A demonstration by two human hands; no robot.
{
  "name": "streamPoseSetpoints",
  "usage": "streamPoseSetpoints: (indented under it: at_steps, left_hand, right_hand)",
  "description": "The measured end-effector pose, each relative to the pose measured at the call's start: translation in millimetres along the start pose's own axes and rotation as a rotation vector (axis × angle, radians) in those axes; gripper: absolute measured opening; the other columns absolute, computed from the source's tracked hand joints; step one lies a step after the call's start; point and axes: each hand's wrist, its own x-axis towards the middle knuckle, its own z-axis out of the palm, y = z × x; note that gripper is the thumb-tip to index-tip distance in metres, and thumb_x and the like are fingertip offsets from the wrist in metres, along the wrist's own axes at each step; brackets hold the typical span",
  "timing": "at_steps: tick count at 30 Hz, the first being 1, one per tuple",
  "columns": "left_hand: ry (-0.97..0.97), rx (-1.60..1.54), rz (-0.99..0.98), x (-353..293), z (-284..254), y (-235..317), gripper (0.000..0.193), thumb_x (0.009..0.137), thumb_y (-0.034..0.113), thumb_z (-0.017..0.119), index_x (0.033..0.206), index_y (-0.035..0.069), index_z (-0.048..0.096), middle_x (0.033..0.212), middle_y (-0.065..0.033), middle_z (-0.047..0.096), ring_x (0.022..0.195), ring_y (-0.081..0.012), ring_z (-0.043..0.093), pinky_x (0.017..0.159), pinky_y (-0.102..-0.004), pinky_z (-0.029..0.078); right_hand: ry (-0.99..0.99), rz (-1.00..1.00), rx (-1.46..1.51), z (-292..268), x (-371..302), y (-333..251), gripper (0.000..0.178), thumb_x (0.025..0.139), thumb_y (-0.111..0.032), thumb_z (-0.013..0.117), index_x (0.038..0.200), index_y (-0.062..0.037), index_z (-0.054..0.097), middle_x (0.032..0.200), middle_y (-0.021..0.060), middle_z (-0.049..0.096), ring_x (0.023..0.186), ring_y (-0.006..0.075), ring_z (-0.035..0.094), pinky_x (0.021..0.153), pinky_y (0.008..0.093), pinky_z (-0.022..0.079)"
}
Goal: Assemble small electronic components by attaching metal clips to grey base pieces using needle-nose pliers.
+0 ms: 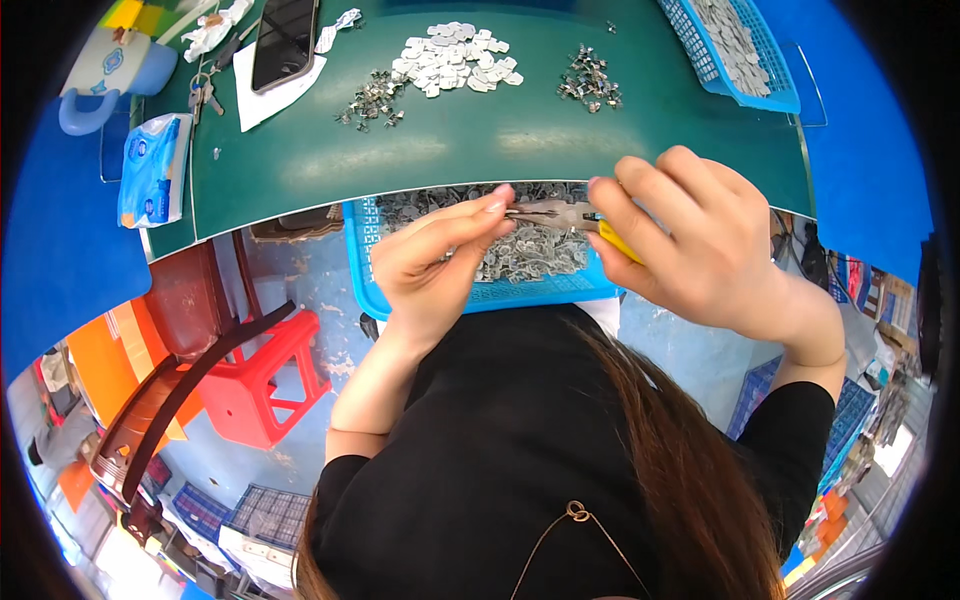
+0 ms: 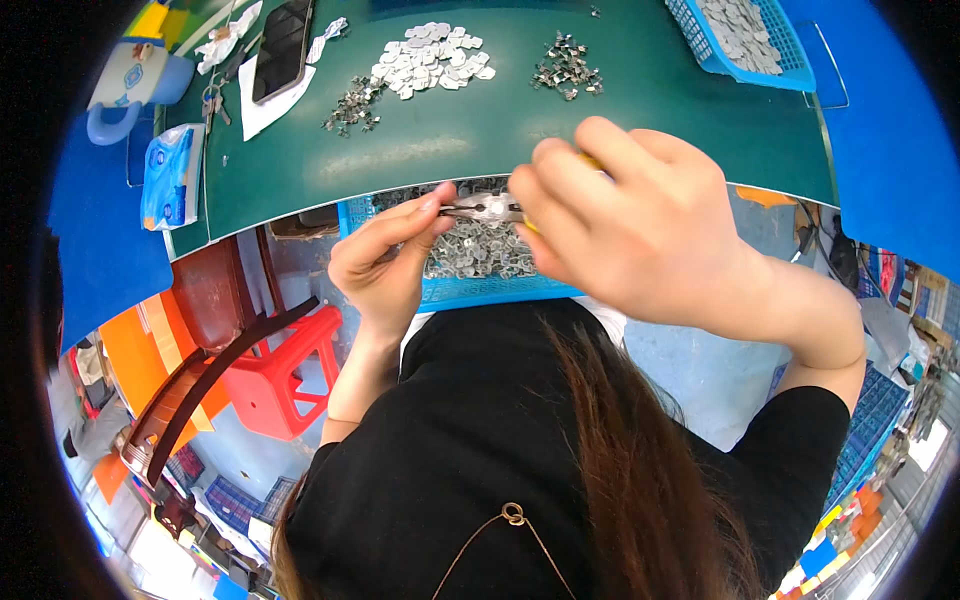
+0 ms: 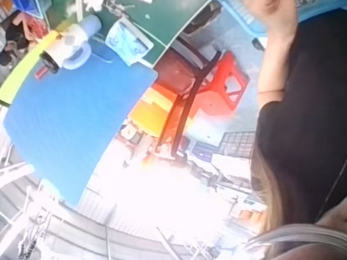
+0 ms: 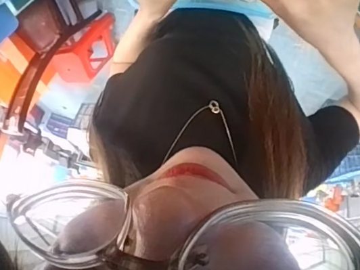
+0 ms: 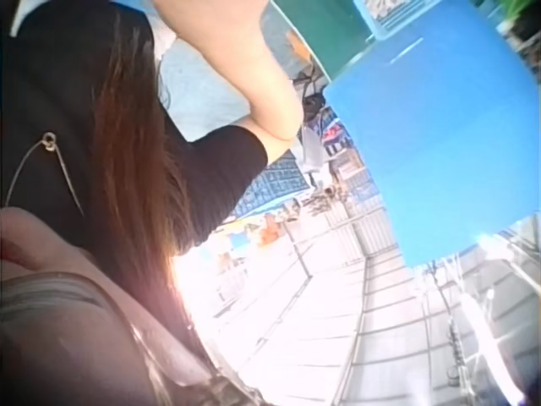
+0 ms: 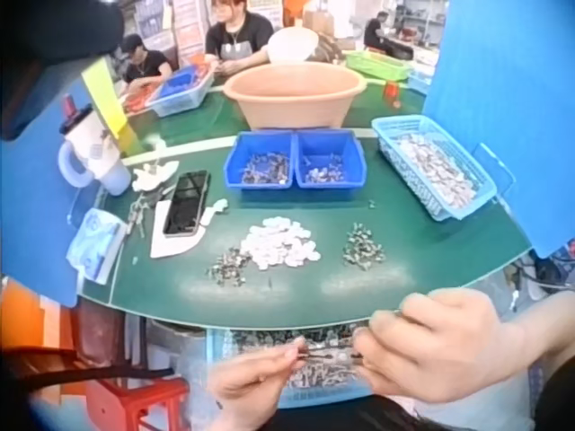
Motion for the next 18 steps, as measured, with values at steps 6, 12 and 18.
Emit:
streamPoseSetpoints:
  at_steps: [6,12,18]
  left_hand:
    - [-0.182,0.106,-0.296,0.6,-9.5,-8.4,0.020,0.074,0.007,0.076,0.093,0.002,0.070,0.091,-0.0096,0.071,0.077,-0.0155,0.069,0.067,-0.0266,0.054]
    - [-0.162,0.914,0.141,43.2,-16.1,-31.9,0.028,0.074,0.027,0.074,0.095,0.010,0.070,0.083,-0.0026,0.064,0.074,-0.0188,0.062,0.055,-0.0303,0.049]
    - [-0.106,1.242,0.213,61.3,-23.6,-49.1,0.030,0.079,0.029,0.070,0.105,0.013,0.068,0.100,-0.0039,0.056,0.088,-0.0250,0.052,0.068,-0.0341,0.046]
  right_hand:
    - [0.031,0.510,0.316,34.5,-41.3,28.8,0.033,0.078,-0.017,0.069,0.107,-0.0042,0.062,0.100,0.0124,0.059,0.088,0.0266,0.058,0.076,0.0348,0.047]
    - [0.110,0.922,-0.048,111.9,-97.7,68.6,0.028,0.090,-0.024,0.060,0.111,-0.0066,0.061,0.113,0.0116,0.058,0.105,0.0260,0.055,0.088,0.0362,0.041]
    - [0.089,0.951,-0.218,132.0,-98.7,71.3,0.038,0.091,-0.033,0.056,0.123,-0.0120,0.056,0.126,0.0074,0.054,0.116,0.0232,0.050,0.098,0.0390,0.031]
